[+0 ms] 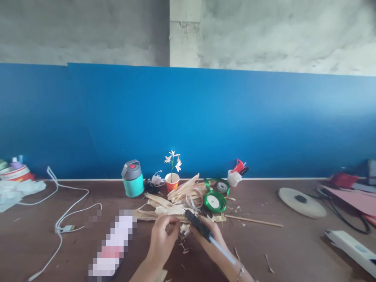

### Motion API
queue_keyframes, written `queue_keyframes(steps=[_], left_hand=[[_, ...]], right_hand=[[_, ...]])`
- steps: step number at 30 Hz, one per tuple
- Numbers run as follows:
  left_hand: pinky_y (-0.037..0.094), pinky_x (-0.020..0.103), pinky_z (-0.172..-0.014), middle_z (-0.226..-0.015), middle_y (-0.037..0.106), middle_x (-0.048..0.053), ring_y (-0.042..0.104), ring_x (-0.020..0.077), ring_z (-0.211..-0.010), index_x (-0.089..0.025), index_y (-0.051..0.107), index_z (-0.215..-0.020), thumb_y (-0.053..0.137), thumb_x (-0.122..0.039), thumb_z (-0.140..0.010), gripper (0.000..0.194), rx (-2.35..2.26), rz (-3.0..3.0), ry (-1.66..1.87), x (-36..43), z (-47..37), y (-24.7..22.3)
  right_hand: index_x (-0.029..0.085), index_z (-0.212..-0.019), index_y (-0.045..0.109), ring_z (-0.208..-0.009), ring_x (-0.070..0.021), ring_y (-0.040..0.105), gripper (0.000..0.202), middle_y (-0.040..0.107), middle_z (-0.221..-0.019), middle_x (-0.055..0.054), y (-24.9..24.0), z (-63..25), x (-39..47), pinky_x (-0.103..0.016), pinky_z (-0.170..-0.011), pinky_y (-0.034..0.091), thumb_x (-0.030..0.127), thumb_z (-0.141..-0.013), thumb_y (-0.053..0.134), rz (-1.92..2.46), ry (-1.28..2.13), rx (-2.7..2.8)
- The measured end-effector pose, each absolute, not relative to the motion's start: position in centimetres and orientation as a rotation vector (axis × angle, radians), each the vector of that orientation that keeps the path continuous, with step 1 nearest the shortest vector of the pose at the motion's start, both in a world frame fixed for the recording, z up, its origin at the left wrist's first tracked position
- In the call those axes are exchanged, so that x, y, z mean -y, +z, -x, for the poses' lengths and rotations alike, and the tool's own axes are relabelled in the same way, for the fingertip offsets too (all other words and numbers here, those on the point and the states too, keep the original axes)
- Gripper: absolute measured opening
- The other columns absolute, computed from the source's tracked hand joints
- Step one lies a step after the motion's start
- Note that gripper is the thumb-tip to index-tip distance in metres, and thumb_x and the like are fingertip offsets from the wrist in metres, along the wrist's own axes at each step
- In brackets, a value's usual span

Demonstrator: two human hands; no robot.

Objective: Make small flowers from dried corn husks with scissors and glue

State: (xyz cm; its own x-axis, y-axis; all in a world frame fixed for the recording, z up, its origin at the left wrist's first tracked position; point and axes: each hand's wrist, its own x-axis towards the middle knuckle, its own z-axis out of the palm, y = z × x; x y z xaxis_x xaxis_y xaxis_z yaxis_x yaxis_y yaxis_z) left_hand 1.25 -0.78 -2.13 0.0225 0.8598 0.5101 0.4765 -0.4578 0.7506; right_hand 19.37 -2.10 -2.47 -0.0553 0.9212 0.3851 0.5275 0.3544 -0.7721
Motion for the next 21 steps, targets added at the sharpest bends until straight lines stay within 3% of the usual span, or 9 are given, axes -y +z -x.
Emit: queue_keyframes(steps=[4, 8, 11, 17, 21], left_hand=[[0.049, 0.031, -0.069, -0.068, 0.068, 0.002, 0.064, 0.0203, -0.07, -0.021, 0.065, -0.063, 0.057, -0.023, -0.076, 0.015, -1.46, -2.002, 1.397, 0.7, -1.1, -2.5], [0.051, 0.03, -0.064, -0.07, 0.07, 0.005, 0.066, 0.021, -0.067, -0.019, 0.067, -0.07, 0.057, -0.032, -0.078, 0.018, -1.542, -1.789, 1.527, 0.1, -0.6, -3.1], [0.052, 0.03, -0.063, -0.069, 0.07, 0.005, 0.066, 0.0204, -0.066, -0.019, 0.067, -0.074, 0.056, -0.034, -0.079, 0.02, -1.51, -1.749, 1.559, -0.2, -0.3, -3.3], [0.051, 0.032, -0.066, -0.069, 0.07, 0.005, 0.065, 0.0214, -0.067, -0.019, 0.067, -0.07, 0.057, -0.035, -0.078, 0.02, -1.525, -1.792, 1.592, -0.2, -0.5, -3.3], [0.051, 0.032, -0.066, -0.069, 0.07, 0.005, 0.065, 0.0216, -0.068, -0.019, 0.067, -0.07, 0.057, -0.035, -0.078, 0.021, -1.526, -1.803, 1.592, -0.1, -0.7, -3.1]], right_hand=[[0.018, -0.073, 0.064, -0.057, -0.0149, 0.056, 0.009, 0.064, -0.064, -0.002, -1.3, -19.8, 2.8, -0.022, -0.056, 0.041, 0.022, -0.073, 0.056, 1.254, 0.525, 1.964], [0.019, -0.07, 0.061, -0.065, -0.0171, 0.06, 0.008, 0.066, -0.068, -0.004, 0.3, -20.5, 3.2, -0.022, -0.057, 0.037, 0.018, -0.068, 0.054, 1.418, 0.43, 2.219], [0.02, -0.083, 0.061, -0.079, -0.0218, 0.064, 0.017, 0.069, -0.081, -0.006, 1.2, -22.8, 2.8, -0.026, -0.066, 0.038, 0.018, -0.072, 0.048, 1.74, 0.279, 2.141], [0.022, -0.112, 0.056, -0.109, -0.0305, 0.057, 0.05, 0.065, -0.113, -0.011, 1.4, -30.8, 1.8, -0.037, -0.082, 0.039, 0.008, -0.065, 0.047, 2.327, 0.194, 1.951], [0.022, -0.118, 0.055, -0.112, -0.0343, 0.055, 0.053, 0.063, -0.118, -0.014, 0.4, -33.8, 1.9, -0.047, -0.082, 0.041, 0.004, -0.07, 0.041, 2.57, 0.28, 1.831]])
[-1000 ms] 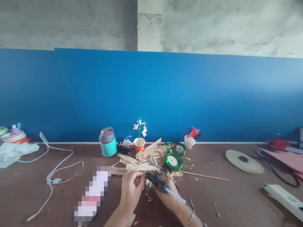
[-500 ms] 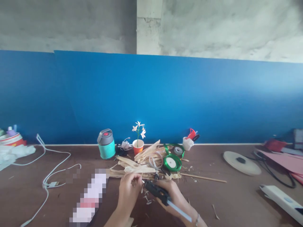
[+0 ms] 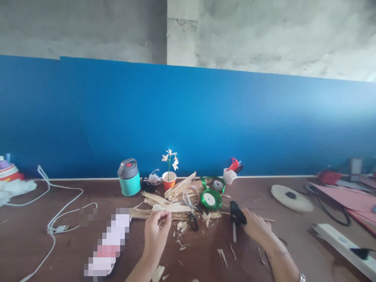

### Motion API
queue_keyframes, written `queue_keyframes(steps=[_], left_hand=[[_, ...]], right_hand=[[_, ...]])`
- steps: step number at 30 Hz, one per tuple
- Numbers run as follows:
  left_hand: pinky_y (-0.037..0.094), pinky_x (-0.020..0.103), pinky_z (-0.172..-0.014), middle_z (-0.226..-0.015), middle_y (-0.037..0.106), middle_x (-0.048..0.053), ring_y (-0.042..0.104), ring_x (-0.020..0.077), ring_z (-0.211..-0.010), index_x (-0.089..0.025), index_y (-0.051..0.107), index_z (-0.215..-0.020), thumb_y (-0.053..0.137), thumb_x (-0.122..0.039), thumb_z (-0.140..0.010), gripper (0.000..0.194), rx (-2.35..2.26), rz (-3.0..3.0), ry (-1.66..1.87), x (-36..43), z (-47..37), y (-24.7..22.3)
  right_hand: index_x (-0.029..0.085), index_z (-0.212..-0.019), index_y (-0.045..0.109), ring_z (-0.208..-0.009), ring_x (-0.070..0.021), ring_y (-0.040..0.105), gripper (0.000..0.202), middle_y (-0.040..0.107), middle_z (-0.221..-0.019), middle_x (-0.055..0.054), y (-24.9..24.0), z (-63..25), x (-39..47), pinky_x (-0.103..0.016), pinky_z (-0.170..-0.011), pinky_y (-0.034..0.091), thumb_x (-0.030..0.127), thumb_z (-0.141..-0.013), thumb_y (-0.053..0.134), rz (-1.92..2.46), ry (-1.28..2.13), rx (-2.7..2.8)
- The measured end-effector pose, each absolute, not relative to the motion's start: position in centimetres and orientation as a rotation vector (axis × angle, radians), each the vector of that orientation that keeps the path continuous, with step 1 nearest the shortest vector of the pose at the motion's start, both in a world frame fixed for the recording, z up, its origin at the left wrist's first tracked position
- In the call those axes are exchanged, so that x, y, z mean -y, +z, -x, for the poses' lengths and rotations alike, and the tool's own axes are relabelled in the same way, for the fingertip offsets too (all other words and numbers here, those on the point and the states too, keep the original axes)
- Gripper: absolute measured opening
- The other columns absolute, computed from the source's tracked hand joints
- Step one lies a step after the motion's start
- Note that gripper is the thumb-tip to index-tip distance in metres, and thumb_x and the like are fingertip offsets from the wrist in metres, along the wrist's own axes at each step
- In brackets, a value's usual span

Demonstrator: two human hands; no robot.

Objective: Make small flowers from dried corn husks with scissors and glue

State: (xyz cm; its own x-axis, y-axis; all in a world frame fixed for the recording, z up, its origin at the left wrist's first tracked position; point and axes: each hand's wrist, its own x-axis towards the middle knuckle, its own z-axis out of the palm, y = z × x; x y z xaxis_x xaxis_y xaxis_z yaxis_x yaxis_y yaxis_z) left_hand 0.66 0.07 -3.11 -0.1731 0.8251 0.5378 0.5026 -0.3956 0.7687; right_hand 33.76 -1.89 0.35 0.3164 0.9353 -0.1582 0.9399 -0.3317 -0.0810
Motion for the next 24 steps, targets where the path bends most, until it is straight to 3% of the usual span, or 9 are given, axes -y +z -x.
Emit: queue_keyframes(steps=[5, 8, 10, 13, 15, 24], left_hand=[[0.051, 0.031, -0.066, -0.07, 0.07, 0.005, 0.065, 0.0211, -0.068, -0.019, 0.066, -0.07, 0.056, -0.034, -0.078, 0.02, -1.534, -1.798, 1.571, 0.0, -0.7, -2.9], [0.051, 0.032, -0.066, -0.07, 0.07, 0.005, 0.065, 0.021, -0.068, -0.019, 0.066, -0.07, 0.056, -0.033, -0.078, 0.019, -1.539, -1.783, 1.561, 0.0, -0.8, -3.0], [0.051, 0.031, -0.066, -0.07, 0.07, 0.005, 0.065, 0.0209, -0.068, -0.019, 0.066, -0.069, 0.056, -0.032, -0.078, 0.019, -1.537, -1.781, 1.562, 0.0, -0.8, -3.1], [0.051, 0.031, -0.066, -0.071, 0.07, 0.005, 0.065, 0.0208, -0.069, -0.018, 0.067, -0.071, 0.056, -0.032, -0.078, 0.019, -1.527, -1.785, 1.562, 0.1, -0.8, -3.2], [0.052, 0.031, -0.066, -0.071, 0.07, 0.005, 0.065, 0.0205, -0.069, -0.018, 0.067, -0.071, 0.056, -0.031, -0.079, 0.018, -1.517, -1.784, 1.56, 0.2, -0.9, -3.1], [0.053, 0.03, -0.064, -0.071, 0.07, 0.006, 0.066, 0.0201, -0.068, -0.018, 0.066, -0.071, 0.057, -0.028, -0.078, 0.016, -1.505, -1.731, 1.549, 0.3, -1.1, -2.8]], right_hand=[[0.018, -0.116, 0.057, -0.114, -0.0365, 0.052, 0.048, 0.059, -0.119, -0.02, 0.6, -33.3, 2.1, -0.051, -0.082, 0.041, 0.004, -0.072, 0.044, -2.646, -0.205, -1.624], [0.016, -0.101, 0.065, -0.109, -0.0379, 0.053, 0.035, 0.062, -0.111, -0.02, 2.3, -30.0, 1.7, -0.051, -0.081, 0.039, 0.009, -0.072, 0.048, -2.667, 0.049, -1.753], [0.019, -0.088, 0.069, -0.102, -0.0328, 0.057, 0.027, 0.065, -0.106, -0.015, 3.2, -26.5, 1.1, -0.045, -0.082, 0.038, 0.01, -0.073, 0.048, -2.52, 0.035, -2.107], [0.021, -0.081, 0.071, -0.091, -0.0226, 0.061, 0.026, 0.071, -0.088, -0.008, 3.0, -20.8, 0.0, -0.032, -0.081, 0.038, 0.011, -0.076, 0.047, -2.022, -0.279, -2.668], [0.02, -0.082, 0.072, -0.093, -0.0227, 0.061, 0.024, 0.071, -0.088, -0.008, 1.9, -18.0, -0.6, -0.031, -0.084, 0.037, 0.011, -0.074, 0.051, -1.831, -0.317, -2.742], [0.017, -0.089, 0.068, -0.098, -0.0231, 0.06, 0.026, 0.069, -0.094, -0.009, 0.0, -16.4, -0.8, -0.033, -0.09, 0.033, 0.007, -0.073, 0.051, -1.862, -0.315, -2.701]])
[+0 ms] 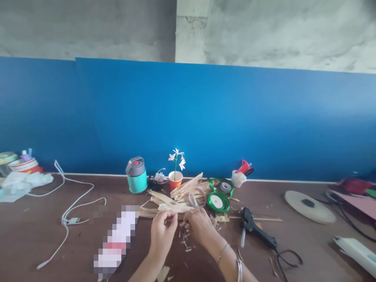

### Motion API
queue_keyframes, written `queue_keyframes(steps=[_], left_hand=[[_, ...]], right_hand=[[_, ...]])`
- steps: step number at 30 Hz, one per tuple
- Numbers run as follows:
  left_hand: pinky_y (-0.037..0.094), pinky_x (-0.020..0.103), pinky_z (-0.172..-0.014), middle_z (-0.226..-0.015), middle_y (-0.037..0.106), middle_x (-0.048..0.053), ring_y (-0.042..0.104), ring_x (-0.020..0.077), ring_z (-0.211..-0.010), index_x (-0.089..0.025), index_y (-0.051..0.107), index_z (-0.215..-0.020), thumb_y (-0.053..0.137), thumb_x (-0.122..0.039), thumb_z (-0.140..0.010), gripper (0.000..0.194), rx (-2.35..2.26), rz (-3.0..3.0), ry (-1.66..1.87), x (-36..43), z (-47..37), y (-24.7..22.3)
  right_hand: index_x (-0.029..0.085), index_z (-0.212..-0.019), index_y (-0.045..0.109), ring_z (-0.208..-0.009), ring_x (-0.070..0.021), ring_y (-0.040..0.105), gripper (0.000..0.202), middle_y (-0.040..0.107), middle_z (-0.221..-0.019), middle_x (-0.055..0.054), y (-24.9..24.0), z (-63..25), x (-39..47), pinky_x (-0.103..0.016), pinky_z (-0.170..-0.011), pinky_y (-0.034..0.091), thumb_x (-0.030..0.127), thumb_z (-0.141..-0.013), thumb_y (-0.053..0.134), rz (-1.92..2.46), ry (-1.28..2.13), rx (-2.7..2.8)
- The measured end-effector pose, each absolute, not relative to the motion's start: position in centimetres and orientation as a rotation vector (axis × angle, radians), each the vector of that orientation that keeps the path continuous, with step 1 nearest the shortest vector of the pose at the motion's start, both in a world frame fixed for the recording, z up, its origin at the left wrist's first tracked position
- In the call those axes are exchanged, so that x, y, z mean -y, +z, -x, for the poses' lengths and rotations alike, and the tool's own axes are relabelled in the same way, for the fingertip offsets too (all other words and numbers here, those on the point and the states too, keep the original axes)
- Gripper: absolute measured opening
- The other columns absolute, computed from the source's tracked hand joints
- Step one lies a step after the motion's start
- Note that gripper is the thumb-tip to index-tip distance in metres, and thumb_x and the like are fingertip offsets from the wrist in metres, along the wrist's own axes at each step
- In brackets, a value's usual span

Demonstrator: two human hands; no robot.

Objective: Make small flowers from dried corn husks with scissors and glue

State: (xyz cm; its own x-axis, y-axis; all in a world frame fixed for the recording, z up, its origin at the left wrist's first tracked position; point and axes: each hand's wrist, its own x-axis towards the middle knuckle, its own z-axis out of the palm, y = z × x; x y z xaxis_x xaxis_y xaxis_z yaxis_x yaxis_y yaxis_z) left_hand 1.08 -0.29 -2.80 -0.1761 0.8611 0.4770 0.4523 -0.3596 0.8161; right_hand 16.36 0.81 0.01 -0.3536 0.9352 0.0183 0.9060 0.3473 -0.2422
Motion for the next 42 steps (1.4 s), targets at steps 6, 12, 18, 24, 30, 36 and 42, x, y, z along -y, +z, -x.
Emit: queue_keyframes(steps=[6, 12, 18, 24, 30, 36, 42], left_hand=[[0.053, 0.031, -0.065, -0.071, 0.07, 0.006, 0.066, 0.0209, -0.069, -0.018, 0.066, -0.07, 0.057, -0.03, -0.077, 0.017, -1.483, -1.69, 1.54, 0.5, -1.1, -2.5], [0.053, 0.03, -0.062, -0.067, 0.07, 0.005, 0.065, 0.0202, -0.064, -0.018, 0.068, -0.069, 0.059, -0.033, -0.075, 0.018, -1.416, -1.6, 1.532, 0.7, -1.3, -1.9], [0.051, 0.028, -0.06, -0.063, 0.07, 0.003, 0.064, 0.0197, -0.061, -0.017, 0.068, -0.067, 0.057, -0.033, -0.075, 0.021, -1.365, -1.514, 1.452, 0.9, -1.5, -1.1], [0.051, 0.029, -0.062, -0.067, 0.071, 0.004, 0.064, 0.0203, -0.064, -0.017, 0.07, -0.069, 0.058, -0.035, -0.074, 0.022, -1.385, -1.503, 1.428, 1.0, -1.6, -1.0], [0.051, 0.03, -0.063, -0.069, 0.072, 0.005, 0.065, 0.021, -0.066, -0.017, 0.071, -0.071, 0.057, -0.032, -0.073, 0.02, -1.388, -1.516, 1.407, 0.8, -1.6, -1.3], [0.051, 0.029, -0.062, -0.067, 0.072, 0.004, 0.065, 0.0203, -0.064, -0.017, 0.07, -0.069, 0.057, -0.033, -0.073, 0.021, -1.405, -1.514, 1.402, 0.9, -1.6, -1.2], [0.05, 0.028, -0.062, -0.067, 0.072, 0.004, 0.065, 0.0201, -0.065, -0.018, 0.07, -0.069, 0.057, -0.032, -0.074, 0.02, -1.389, -1.515, 1.399, 0.9, -1.6, -1.3]], right_hand=[[0.017, -0.085, 0.067, -0.092, -0.0222, 0.059, 0.024, 0.067, -0.09, -0.008, -0.2, -16.6, -0.9, -0.031, -0.083, 0.039, 0.006, -0.07, 0.052, 1.607, 0.277, 2.417], [0.016, -0.067, 0.067, -0.071, -0.0179, 0.061, 0.016, 0.068, -0.071, -0.005, 0.8, -17.1, -1.5, -0.025, -0.065, 0.043, 0.009, -0.069, 0.053, 1.467, 0.522, 2.124], [0.015, -0.07, 0.066, -0.056, -0.0131, 0.056, 0.011, 0.065, -0.061, 0.0, 1.9, -16.8, -1.9, -0.022, -0.053, 0.043, 0.025, -0.068, 0.061, 1.256, 0.98, 1.626], [0.016, -0.07, 0.067, -0.062, -0.0144, 0.058, 0.009, 0.067, -0.066, -0.001, 1.9, -16.1, -1.4, -0.024, -0.059, 0.046, 0.023, -0.069, 0.06, 1.2, 0.844, 1.647], [0.017, -0.071, 0.064, -0.062, -0.0149, 0.058, 0.008, 0.067, -0.067, -0.002, 2.1, -15.7, -1.0, -0.024, -0.06, 0.046, 0.018, -0.071, 0.056, 1.218, 0.678, 1.736], [0.017, -0.07, 0.062, -0.063, -0.0153, 0.057, 0.008, 0.065, -0.067, -0.002, 2.2, -15.7, -0.8, -0.025, -0.062, 0.045, 0.014, -0.071, 0.055, 1.216, 0.581, 1.779], [0.018, -0.07, 0.061, -0.066, -0.0152, 0.058, 0.009, 0.064, -0.068, -0.001, 2.3, -15.7, -0.6, -0.024, -0.064, 0.044, 0.012, -0.072, 0.056, 1.197, 0.551, 1.817]])
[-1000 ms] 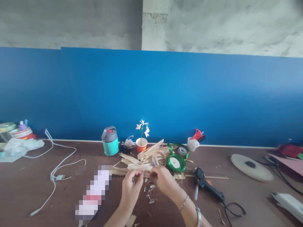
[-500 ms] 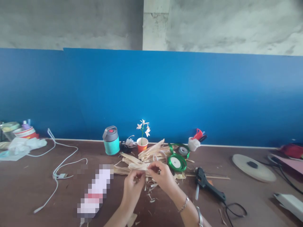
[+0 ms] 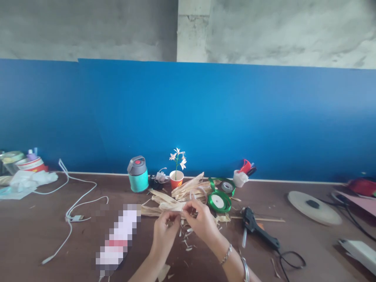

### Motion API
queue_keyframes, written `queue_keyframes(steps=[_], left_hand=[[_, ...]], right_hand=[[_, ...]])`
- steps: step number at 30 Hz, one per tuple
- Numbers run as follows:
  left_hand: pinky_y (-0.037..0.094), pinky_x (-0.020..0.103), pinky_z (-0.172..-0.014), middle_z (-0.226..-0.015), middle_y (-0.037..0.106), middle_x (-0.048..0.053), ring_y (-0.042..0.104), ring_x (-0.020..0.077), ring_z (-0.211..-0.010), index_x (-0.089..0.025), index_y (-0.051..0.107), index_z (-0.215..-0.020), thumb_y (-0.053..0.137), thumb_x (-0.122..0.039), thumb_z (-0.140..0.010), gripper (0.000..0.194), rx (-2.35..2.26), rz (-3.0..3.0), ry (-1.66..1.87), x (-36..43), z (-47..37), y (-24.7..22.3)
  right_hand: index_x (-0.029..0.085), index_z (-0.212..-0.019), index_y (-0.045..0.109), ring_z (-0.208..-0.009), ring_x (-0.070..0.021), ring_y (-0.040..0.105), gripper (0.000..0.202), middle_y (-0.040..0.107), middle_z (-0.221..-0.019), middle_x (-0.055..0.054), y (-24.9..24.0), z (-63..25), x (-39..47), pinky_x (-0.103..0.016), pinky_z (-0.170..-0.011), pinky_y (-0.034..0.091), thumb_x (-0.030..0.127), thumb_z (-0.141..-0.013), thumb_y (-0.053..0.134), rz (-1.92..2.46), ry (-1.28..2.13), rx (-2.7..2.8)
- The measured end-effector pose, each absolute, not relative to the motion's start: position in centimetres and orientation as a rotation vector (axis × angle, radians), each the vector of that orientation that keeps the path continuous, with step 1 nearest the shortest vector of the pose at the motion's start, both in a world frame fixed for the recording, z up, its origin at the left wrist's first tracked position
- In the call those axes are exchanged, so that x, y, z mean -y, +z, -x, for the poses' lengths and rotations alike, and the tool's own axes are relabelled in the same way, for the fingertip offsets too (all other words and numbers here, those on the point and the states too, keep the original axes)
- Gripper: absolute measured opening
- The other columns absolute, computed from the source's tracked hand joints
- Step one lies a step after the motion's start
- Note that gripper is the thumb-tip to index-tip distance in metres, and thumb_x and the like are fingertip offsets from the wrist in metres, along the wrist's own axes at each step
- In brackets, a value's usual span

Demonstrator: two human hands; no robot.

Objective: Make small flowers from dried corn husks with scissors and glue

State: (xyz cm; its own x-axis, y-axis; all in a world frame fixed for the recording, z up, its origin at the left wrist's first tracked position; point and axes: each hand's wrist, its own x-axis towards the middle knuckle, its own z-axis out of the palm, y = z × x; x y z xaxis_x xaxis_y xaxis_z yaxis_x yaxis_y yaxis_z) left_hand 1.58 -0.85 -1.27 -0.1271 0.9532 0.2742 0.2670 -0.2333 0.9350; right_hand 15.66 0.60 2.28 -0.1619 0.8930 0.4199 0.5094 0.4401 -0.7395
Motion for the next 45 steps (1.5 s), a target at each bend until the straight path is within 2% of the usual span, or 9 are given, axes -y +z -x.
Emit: queue_keyframes(steps=[36, 39, 43, 45], left_hand=[[0.044, 0.028, -0.064, -0.066, 0.069, 0.003, 0.061, 0.0205, -0.065, -0.018, 0.069, -0.066, 0.059, -0.031, -0.071, 0.017, -1.393, -1.471, 1.38, 1.12, -1.68, -0.88], [0.044, 0.028, -0.063, -0.065, 0.068, 0.003, 0.06, 0.0201, -0.064, -0.018, 0.069, -0.068, 0.059, -0.032, -0.072, 0.018, -1.377, -1.421, 1.355, 1.03, -1.63, -0.94], [0.041, 0.025, -0.06, -0.062, 0.066, 0.001, 0.057, 0.0175, -0.06, -0.017, 0.069, -0.068, 0.061, -0.036, -0.072, 0.021, -1.326, -1.274, 1.326, 0.9, -1.6, -0.94], [0.038, 0.023, -0.056, -0.058, 0.063, 0.0, 0.052, 0.0141, -0.055, -0.017, 0.067, -0.066, 0.064, -0.039, -0.071, 0.023, -1.258, -1.144, 1.331, 0.93, -1.66, -0.8]], right_hand=[[0.018, -0.071, 0.057, -0.07, -0.0166, 0.056, 0.009, 0.06, -0.072, -0.003, 1.47, -15.63, -0.68, -0.027, -0.066, 0.043, 0.01, -0.074, 0.055, 1.171, 0.47, 1.845], [0.018, -0.077, 0.058, -0.075, -0.0181, 0.056, 0.008, 0.06, -0.076, -0.003, 1.9, -15.73, -0.63, -0.028, -0.069, 0.043, 0.011, -0.072, 0.057, 1.159, 0.467, 1.842], [0.018, -0.093, 0.06, -0.077, -0.0182, 0.056, 0.027, 0.061, -0.083, -0.003, 2.32, -16.01, -0.71, -0.029, -0.071, 0.044, 0.011, -0.068, 0.056, 1.161, 0.593, 1.75], [0.017, -0.096, 0.062, -0.075, -0.0175, 0.056, 0.03, 0.062, -0.083, -0.003, 2.28, -16.16, -0.92, -0.028, -0.069, 0.044, 0.013, -0.068, 0.053, 1.172, 0.749, 1.66]])
